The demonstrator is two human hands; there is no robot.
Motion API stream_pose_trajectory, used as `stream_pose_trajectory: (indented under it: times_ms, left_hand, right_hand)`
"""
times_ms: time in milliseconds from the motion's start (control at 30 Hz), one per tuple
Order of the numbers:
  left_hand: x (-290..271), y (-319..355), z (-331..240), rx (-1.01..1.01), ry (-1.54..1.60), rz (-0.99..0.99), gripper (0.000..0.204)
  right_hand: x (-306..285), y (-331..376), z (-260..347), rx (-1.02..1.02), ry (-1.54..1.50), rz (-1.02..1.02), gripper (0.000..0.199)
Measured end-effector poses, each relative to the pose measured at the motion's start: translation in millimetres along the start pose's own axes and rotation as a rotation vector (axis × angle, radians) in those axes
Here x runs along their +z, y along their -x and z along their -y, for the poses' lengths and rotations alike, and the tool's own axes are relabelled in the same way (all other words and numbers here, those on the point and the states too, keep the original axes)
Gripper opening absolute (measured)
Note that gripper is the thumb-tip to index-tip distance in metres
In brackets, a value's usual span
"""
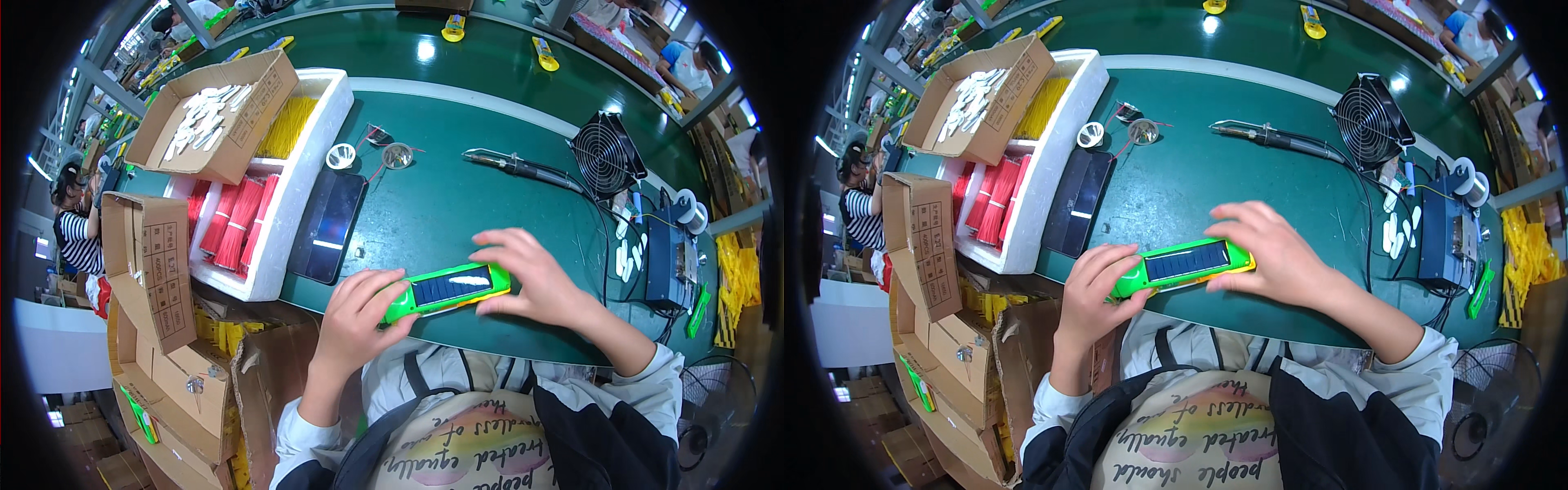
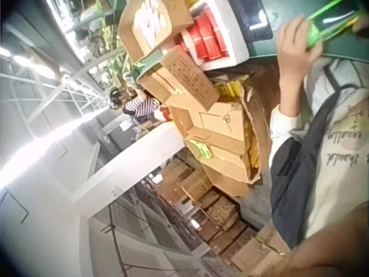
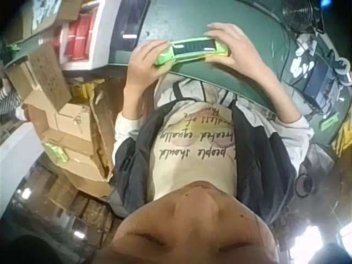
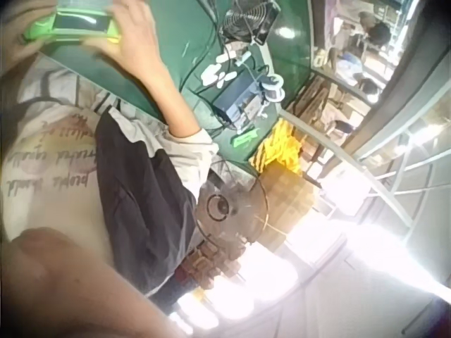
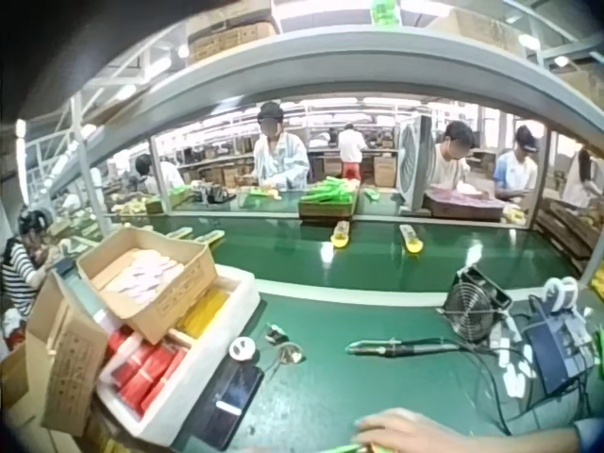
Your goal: The person assembles flashlights on a production line by soldering wires and electronic components into flashlight casings with a soldering iron, fitting the parts together, and placing the assembled flashlights onto the conveyor belt.
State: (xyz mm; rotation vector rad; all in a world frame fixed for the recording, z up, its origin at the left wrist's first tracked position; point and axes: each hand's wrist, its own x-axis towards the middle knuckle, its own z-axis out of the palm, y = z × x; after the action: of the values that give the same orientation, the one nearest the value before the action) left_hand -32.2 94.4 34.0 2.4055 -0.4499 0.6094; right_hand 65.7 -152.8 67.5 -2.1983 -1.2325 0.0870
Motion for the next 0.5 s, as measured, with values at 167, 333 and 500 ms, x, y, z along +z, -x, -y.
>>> stream_pose_trajectory:
  times_ms: [167,333,500]
  left_hand:
    - [-6.4,-6.2,4.7,-0.061,0.079,0.241,0.041]
    - [-19.2,3.3,7.8,-0.118,0.231,0.058,0.048]
    - [-9.0,40.9,36.1,-0.299,0.372,-0.509,0.044]
  right_hand:
    - [18.8,-0.2,1.9,-0.119,0.152,0.213,0.071]
    - [19.9,-6.5,-2.9,-0.189,0.183,0.306,0.062]
    - [-28.6,-61.6,-8.3,-0.168,0.034,0.038,0.062]
